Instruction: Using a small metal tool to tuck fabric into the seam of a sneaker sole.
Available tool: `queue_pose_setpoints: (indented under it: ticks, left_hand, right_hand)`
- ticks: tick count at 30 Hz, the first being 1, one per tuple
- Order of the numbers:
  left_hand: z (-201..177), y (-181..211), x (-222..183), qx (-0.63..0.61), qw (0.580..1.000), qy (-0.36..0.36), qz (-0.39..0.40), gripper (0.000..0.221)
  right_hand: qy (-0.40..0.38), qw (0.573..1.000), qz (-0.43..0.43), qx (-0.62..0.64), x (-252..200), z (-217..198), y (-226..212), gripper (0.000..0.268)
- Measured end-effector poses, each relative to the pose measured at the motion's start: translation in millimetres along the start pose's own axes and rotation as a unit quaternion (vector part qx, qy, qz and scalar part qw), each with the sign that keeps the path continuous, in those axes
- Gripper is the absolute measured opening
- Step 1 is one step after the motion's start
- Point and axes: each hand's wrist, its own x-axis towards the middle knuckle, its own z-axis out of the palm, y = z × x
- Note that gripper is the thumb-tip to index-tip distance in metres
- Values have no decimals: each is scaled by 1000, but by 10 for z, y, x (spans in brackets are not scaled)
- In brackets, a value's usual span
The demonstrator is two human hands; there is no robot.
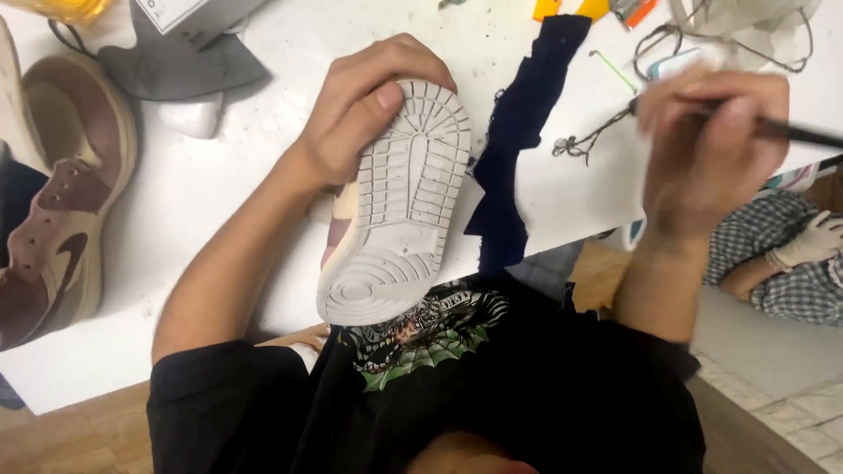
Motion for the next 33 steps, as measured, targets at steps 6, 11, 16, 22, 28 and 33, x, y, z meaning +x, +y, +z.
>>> queue_pose_setpoints:
  ticks: [6, 11, 16, 22, 28, 33]
  left_hand:
    - [10, -204, -129, -18, 1000, -3, -6, 49]
    - [20, -249, -309, -80, 990, 37, -113, 34]
    - [45, -345, -416, -80, 985, 81, -127, 24]
    - [35, -369, -382, -75, 989, 60, -109, 22]
    - [43, -251, -280, -96, 990, 51, -90, 25]
    - [73, -214, -216, -81, 994, 35, -67, 35]
  right_hand:
    - [-136, 920, 188, -315, -801, 217, -347, 17]
    - [-147, 903, 97, -393, -1776, 409, -209, 25]
    - [-76, 922, 240, -295, -2165, 547, 70, 29]
    - [-29, 904, 349, -245, -2268, 550, 310, 39]
    - [-117, 967, 145, -173, -1537, 430, -426, 4]
    - [-25, 924, 238, -299, -1376, 499, -435, 25]
